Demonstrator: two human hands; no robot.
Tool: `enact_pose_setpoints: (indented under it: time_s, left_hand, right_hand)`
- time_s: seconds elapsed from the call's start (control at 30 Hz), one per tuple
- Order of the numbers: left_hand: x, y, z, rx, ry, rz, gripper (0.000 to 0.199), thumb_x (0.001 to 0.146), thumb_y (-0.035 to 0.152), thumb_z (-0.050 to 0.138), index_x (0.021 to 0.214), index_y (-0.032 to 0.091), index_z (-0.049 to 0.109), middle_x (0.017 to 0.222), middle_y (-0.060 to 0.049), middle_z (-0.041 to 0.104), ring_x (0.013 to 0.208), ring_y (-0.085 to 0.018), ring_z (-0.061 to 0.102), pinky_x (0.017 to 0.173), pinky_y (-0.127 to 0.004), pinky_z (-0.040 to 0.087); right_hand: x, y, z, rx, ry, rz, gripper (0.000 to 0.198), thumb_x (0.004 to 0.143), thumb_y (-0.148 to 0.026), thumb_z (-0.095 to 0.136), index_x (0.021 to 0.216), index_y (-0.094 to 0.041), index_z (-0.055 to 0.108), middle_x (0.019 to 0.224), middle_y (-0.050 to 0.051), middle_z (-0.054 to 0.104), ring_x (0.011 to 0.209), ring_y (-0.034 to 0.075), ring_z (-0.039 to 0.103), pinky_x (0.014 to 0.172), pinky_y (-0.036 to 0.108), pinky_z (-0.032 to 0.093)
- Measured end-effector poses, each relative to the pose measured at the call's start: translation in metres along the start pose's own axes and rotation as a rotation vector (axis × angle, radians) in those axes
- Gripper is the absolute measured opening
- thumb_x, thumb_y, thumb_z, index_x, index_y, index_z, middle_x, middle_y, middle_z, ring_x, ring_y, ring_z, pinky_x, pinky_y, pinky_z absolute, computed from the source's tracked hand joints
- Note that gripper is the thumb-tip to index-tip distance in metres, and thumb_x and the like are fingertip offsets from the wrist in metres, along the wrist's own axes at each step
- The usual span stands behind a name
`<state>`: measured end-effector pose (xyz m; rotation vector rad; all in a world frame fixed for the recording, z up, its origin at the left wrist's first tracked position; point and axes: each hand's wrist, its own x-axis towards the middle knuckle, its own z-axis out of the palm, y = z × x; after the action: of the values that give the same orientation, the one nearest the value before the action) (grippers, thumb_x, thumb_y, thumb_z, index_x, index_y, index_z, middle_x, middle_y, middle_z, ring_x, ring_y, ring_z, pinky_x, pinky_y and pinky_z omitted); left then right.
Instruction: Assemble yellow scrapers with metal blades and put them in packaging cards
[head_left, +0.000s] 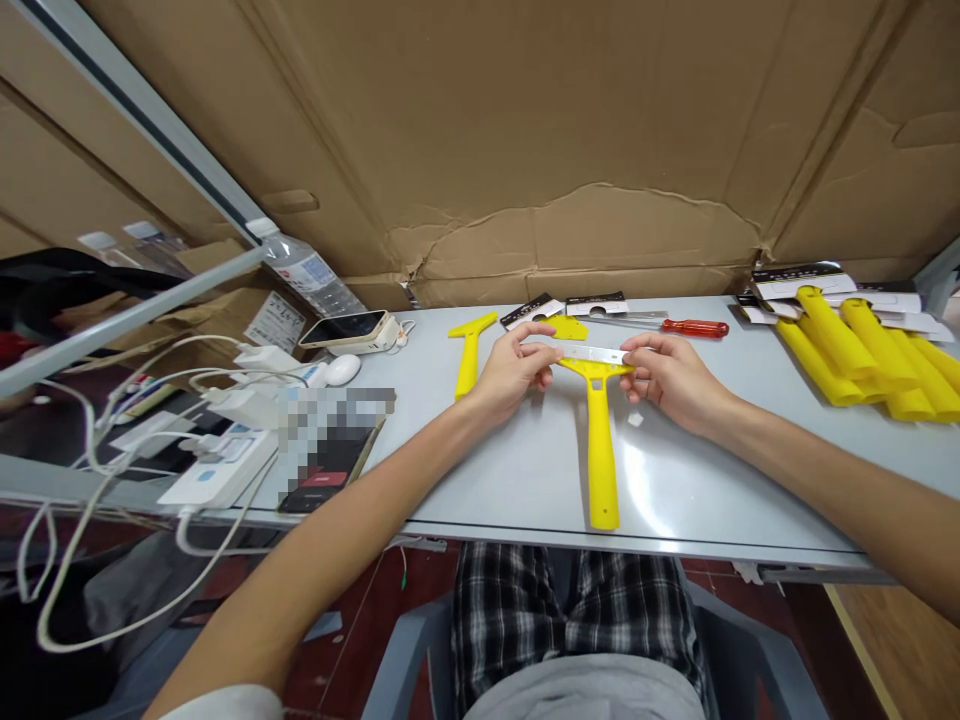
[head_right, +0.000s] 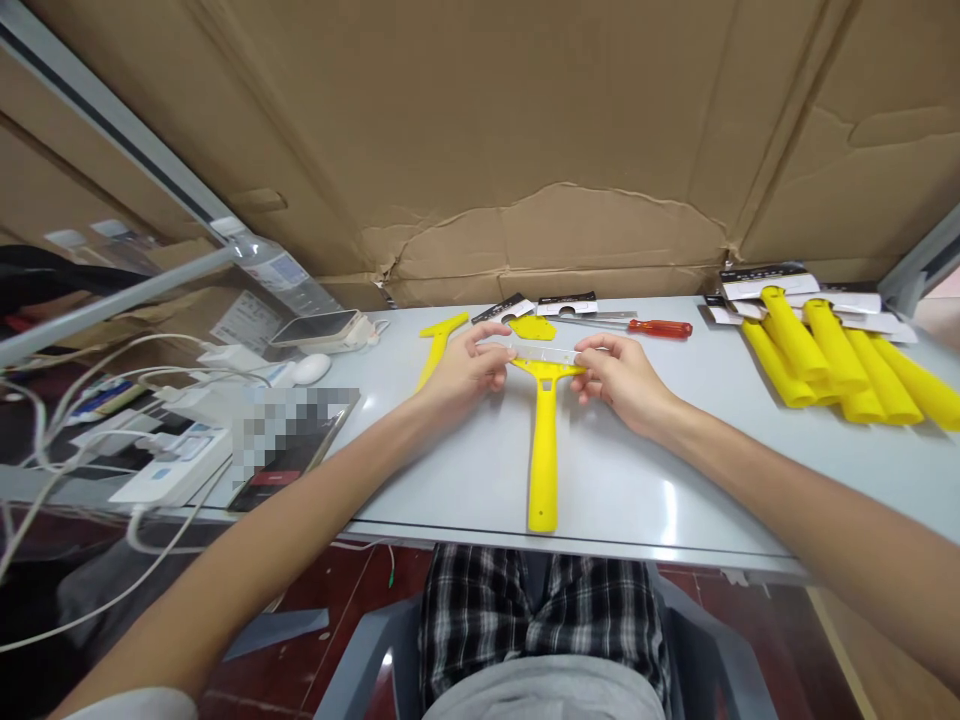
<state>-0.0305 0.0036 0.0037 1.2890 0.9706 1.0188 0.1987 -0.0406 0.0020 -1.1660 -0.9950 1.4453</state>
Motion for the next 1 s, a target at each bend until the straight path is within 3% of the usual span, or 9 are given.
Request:
enact_pose_setpoints:
  time_s: [0.1, 0.3, 0.67, 0.87, 1.0]
  left_hand:
    - [0.000, 0.002, -0.001, 0.011, -0.003, 0.016, 0.058, 0.067, 0.035, 0.094, 0.112, 0.021, 0.060, 0.068, 0.008, 0.067, 0.050, -0.008, 0.056, 0.051, -0.022, 0.044]
    - [-0.001, 0.003, -0.003, 0.085, -0.083, -0.004, 0.061, 0.073, 0.041, 0.093, 0.119, 0.020, 0.059, 0.086, -0.001, 0.077, 0.056, -0.009, 0.062, 0.056, -0.025, 0.049]
    - [0.007, -0.008, -0.010, 0.304, -0.065, 0.105, 0.036, 0.082, 0.026, 0.080, 0.112, 0.020, 0.062, 0.084, 0.001, 0.072, 0.056, -0.011, 0.065, 0.053, -0.026, 0.050]
    - [0.008, -0.017, -0.013, 0.689, -0.122, 0.415, 0.012, 0.087, 0.019, 0.072, 0.099, 0.018, 0.071, 0.085, -0.002, 0.076, 0.072, -0.013, 0.070, 0.069, -0.027, 0.055]
    - [0.010, -0.017, -0.016, 0.796, -0.126, 0.505, 0.008, 0.090, 0.016, 0.068, 0.095, 0.018, 0.074, 0.089, -0.003, 0.079, 0.081, -0.015, 0.073, 0.075, -0.029, 0.057]
  right_hand:
    - [0.000, 0.002, 0.000, -0.048, 0.024, -0.043, 0.045, 0.070, -0.028, 0.080, 0.107, -0.009, 0.065, 0.094, 0.012, 0.069, 0.066, 0.011, 0.064, 0.051, 0.025, 0.049]
    - [0.006, -0.007, -0.011, -0.108, 0.132, -0.162, 0.033, 0.073, -0.022, 0.073, 0.103, -0.009, 0.072, 0.089, 0.011, 0.069, 0.063, 0.010, 0.062, 0.053, 0.025, 0.051]
    - [0.034, -0.035, -0.053, -0.074, 0.328, -0.264, 0.026, 0.074, -0.019, 0.073, 0.099, -0.013, 0.070, 0.074, 0.006, 0.064, 0.062, 0.011, 0.062, 0.054, 0.022, 0.050]
    - [0.031, -0.031, -0.046, -0.109, 0.320, -0.219, 0.026, 0.073, -0.018, 0.071, 0.099, -0.012, 0.070, 0.075, 0.006, 0.064, 0.061, 0.010, 0.062, 0.054, 0.022, 0.050]
    - [0.028, -0.026, -0.041, -0.116, 0.294, -0.213, 0.029, 0.074, -0.020, 0.070, 0.102, -0.012, 0.072, 0.076, 0.006, 0.065, 0.061, 0.011, 0.062, 0.054, 0.022, 0.050]
